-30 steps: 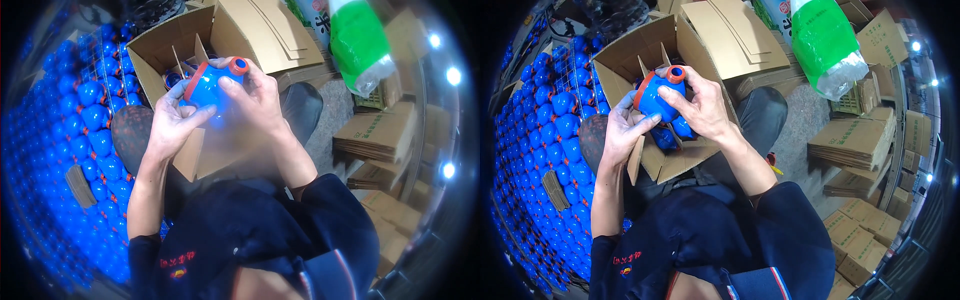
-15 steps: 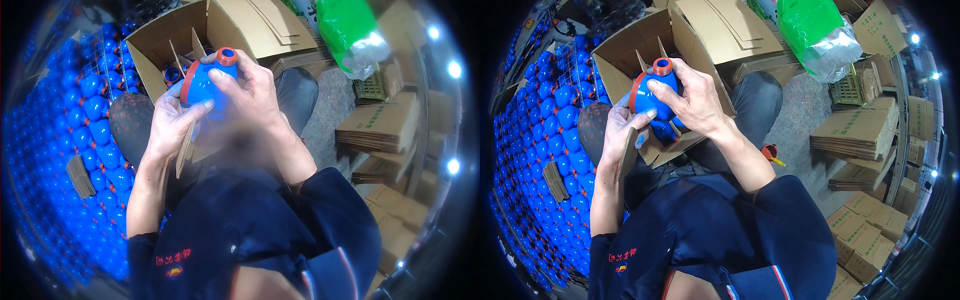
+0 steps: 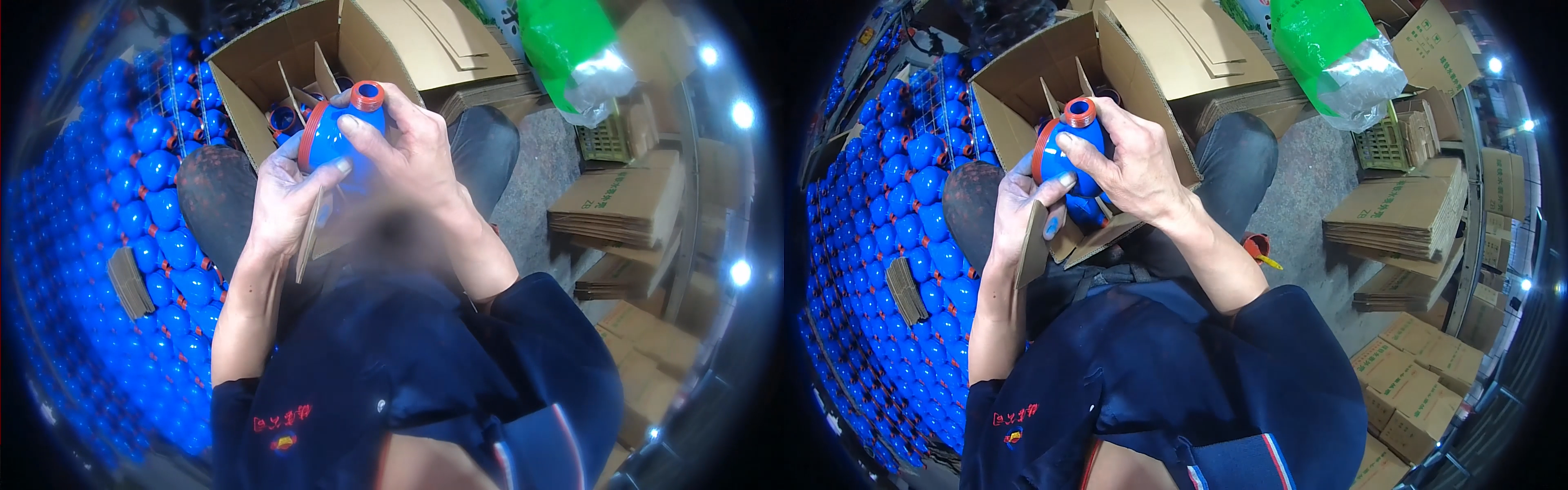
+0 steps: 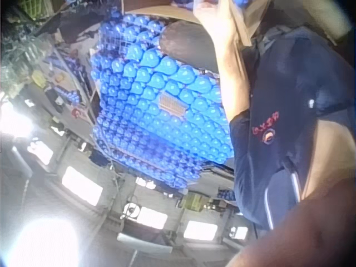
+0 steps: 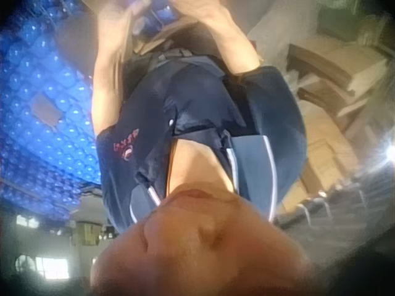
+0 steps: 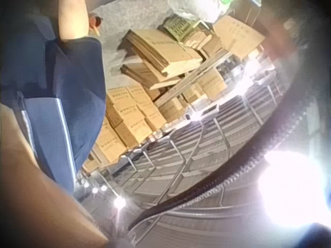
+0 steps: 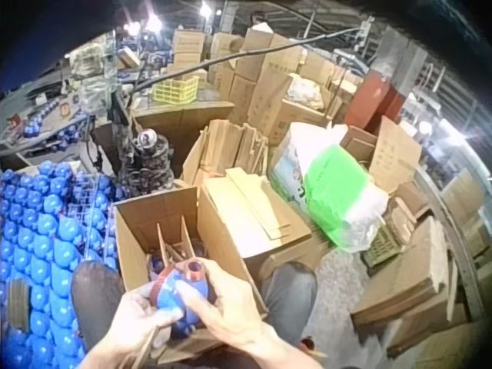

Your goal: The person paints blue objects with a brush and places them into a cardboard box with dividers. The person applies spray from a can to one of the blue objects and handles cardboard pieces.

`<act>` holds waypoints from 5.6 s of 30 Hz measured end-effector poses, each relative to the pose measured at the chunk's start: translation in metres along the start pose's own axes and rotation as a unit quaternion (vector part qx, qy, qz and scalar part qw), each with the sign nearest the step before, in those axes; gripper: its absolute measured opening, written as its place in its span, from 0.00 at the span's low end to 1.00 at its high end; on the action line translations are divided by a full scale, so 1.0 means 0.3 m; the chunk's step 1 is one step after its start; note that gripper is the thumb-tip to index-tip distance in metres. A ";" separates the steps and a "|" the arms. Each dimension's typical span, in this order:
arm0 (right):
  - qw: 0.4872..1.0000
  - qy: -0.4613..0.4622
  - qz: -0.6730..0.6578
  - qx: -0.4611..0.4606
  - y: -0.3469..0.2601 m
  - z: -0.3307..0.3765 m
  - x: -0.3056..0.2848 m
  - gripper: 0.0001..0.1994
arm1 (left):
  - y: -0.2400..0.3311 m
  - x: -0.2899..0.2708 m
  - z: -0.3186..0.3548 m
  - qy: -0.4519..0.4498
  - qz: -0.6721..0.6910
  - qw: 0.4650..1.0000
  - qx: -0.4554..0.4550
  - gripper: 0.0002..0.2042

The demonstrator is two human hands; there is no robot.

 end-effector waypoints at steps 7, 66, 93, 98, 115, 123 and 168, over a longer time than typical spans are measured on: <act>1.000 -0.001 -0.006 0.014 0.020 0.010 0.010 0.23 | -0.007 -0.003 0.004 0.000 -0.006 1.000 0.000 0.22; 0.662 0.525 0.355 0.400 -0.060 1.631 -1.119 0.18 | -0.237 0.014 -0.292 -0.036 -0.196 0.970 -0.138 0.19; 0.973 0.168 0.156 -0.030 -0.133 0.623 -0.399 0.31 | -0.274 0.544 -0.089 -0.027 -0.125 0.992 0.004 0.12; 0.951 0.288 0.086 -0.073 -0.176 0.660 -0.623 0.09 | -0.259 0.594 -0.051 -0.087 -0.041 0.995 0.026 0.12; 0.864 0.149 0.482 -0.010 -0.132 0.490 -0.516 0.10 | -0.330 0.551 -0.052 -0.071 -0.131 0.986 0.080 0.13; 0.879 0.161 0.448 0.024 -0.134 0.486 -0.518 0.12 | -0.347 0.551 -0.042 -0.066 -0.151 0.983 0.077 0.13; 0.994 -0.029 0.041 -0.097 -0.108 0.187 -0.223 0.19 | 0.141 0.124 0.046 -0.006 -0.211 0.964 0.164 0.27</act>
Point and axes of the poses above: each hand's wrist, its own z-axis away from the middle knuckle, its own x-axis out of the palm, y = z × x, the point moved 9 cm from there along -z, towards the middle knuckle, and after that the axes turned 6 degrees about -z, right-handed, at the moved point
